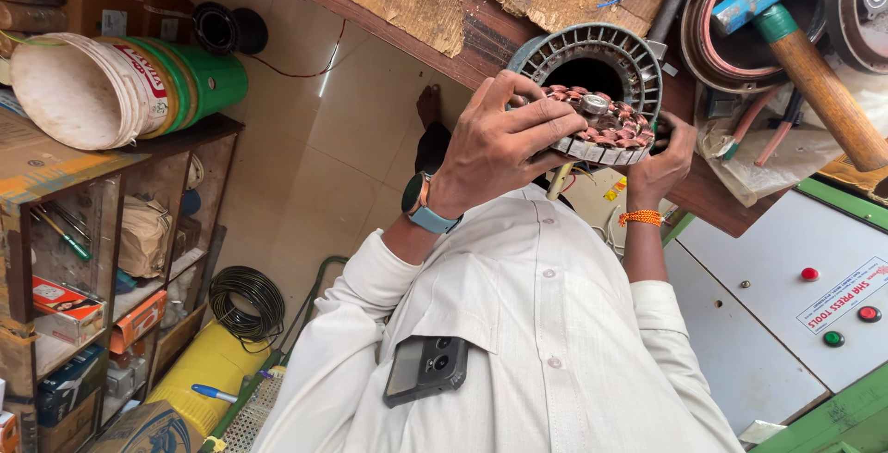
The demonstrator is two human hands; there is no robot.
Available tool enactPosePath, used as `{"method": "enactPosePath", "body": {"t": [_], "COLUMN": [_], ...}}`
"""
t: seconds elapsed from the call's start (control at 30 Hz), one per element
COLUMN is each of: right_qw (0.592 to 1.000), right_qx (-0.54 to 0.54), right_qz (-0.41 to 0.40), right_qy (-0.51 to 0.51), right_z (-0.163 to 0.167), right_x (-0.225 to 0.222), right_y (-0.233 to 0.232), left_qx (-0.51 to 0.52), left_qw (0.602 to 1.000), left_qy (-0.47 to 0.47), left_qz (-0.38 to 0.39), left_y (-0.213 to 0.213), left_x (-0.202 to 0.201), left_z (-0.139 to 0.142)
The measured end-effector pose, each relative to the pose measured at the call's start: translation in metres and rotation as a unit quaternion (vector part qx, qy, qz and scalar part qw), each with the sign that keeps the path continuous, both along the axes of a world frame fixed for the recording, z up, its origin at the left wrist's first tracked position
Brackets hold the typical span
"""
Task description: The person holds and rotates a motor rotor, then uses a screwdriver to adjust internal wires. They connect red test leads to the rotor windings and continue manipulating the component with both hands.
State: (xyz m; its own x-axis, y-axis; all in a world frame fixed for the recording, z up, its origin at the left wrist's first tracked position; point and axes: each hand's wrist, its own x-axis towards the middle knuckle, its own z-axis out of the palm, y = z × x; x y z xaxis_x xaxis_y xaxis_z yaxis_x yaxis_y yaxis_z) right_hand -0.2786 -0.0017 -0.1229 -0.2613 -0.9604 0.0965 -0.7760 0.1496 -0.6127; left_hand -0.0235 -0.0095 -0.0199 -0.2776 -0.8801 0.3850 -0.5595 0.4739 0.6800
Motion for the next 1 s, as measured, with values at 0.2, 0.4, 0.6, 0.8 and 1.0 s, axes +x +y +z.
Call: {"method": "enactPosePath", "body": {"t": [0.2, 0.4, 0.6, 0.8, 1.0], "right_qw": [1.000, 1.000, 1.000, 1.000, 1.000], "right_qx": [-0.020, 0.006, 0.004, -0.012, -0.004], "right_qz": [0.008, -0.010, -0.011, -0.005, -0.010], "right_qy": [-0.005, 0.013, 0.009, 0.011, 0.011], "right_z": [0.000, -0.002, -0.001, 0.000, 0.003], "right_x": [0.001, 0.001, 0.001, 0.002, 0.004], "right_y": [0.000, -0.001, -0.001, -0.001, -0.001], "left_qx": [-0.006, 0.004, 0.013, 0.045, 0.064], "left_qw": [1.000, 1.000, 0.999, 0.996, 0.996], "left_qy": [-0.003, 0.011, 0.022, 0.061, 0.065], "left_qz": [-0.004, -0.020, -0.032, -0.038, -0.009], "left_y": [-0.004, -0.003, -0.005, -0.006, -0.012], "left_x": [0.001, 0.002, 0.003, 0.006, 0.014], "left_z": [0.007, 0.000, -0.003, -0.014, -0.038]}}
